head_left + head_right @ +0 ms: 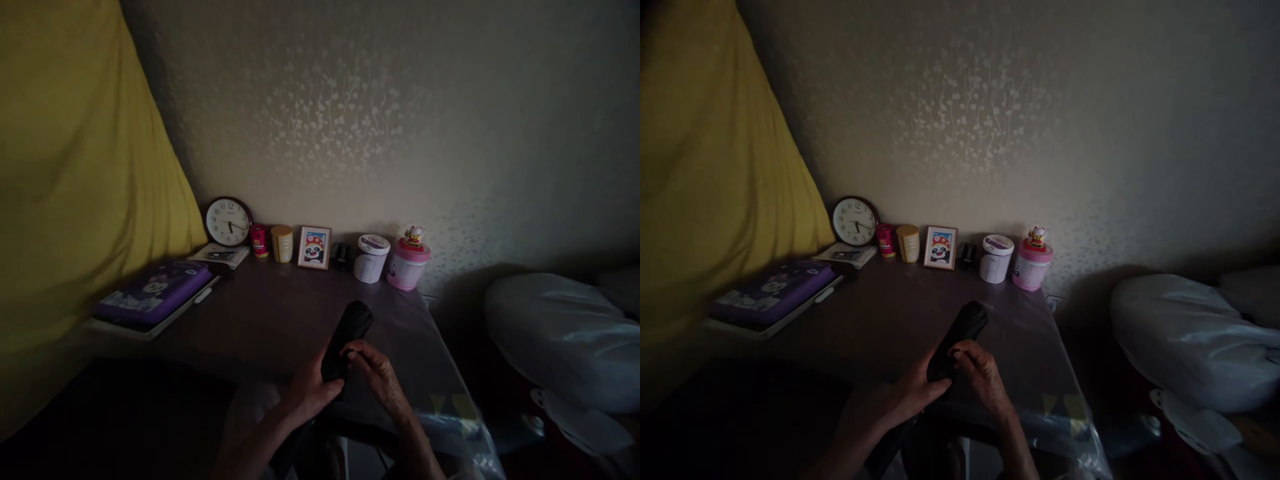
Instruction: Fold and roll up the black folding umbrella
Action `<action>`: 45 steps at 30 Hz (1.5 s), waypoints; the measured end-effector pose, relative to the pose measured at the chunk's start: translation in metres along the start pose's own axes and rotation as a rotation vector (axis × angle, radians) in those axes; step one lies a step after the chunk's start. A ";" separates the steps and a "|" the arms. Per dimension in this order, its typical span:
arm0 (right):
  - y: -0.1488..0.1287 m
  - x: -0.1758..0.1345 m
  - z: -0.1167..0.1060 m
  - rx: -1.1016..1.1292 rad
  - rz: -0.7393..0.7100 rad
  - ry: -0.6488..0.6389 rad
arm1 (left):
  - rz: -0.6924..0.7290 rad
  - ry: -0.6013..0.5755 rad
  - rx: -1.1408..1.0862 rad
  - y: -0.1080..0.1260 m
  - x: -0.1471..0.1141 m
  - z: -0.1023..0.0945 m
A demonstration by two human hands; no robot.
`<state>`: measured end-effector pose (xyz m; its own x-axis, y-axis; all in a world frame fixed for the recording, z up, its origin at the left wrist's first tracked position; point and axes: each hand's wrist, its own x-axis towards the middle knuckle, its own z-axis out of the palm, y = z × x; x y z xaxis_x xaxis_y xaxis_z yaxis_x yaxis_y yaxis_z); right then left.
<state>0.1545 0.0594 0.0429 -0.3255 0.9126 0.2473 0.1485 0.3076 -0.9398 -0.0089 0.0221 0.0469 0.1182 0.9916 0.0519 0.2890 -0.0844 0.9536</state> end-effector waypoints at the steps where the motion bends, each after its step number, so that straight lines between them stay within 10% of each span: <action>1: 0.002 0.000 0.001 -0.017 0.000 0.001 | 0.008 0.005 0.032 -0.002 0.000 0.001; 13: 0.009 0.006 0.023 -0.326 -0.133 0.136 | -0.026 0.083 0.077 -0.011 0.002 0.009; 19: 0.024 0.006 0.034 -0.365 0.023 0.516 | -0.016 0.147 -0.017 -0.016 0.002 0.018; 25: 0.023 0.018 0.042 0.024 0.398 0.534 | -0.034 0.096 0.123 -0.019 0.000 0.032; 32: 0.031 0.038 0.027 0.033 0.442 0.711 | 0.078 0.030 0.290 -0.032 -0.007 0.037; 45: 0.061 0.061 -0.009 0.190 0.493 0.710 | -0.279 -0.321 -0.384 -0.011 0.004 0.007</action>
<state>0.1518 0.1360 0.0028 0.4004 0.9008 -0.1679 -0.0589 -0.1575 -0.9858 -0.0049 0.0264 0.0345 0.3868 0.8868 -0.2529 -0.0077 0.2773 0.9607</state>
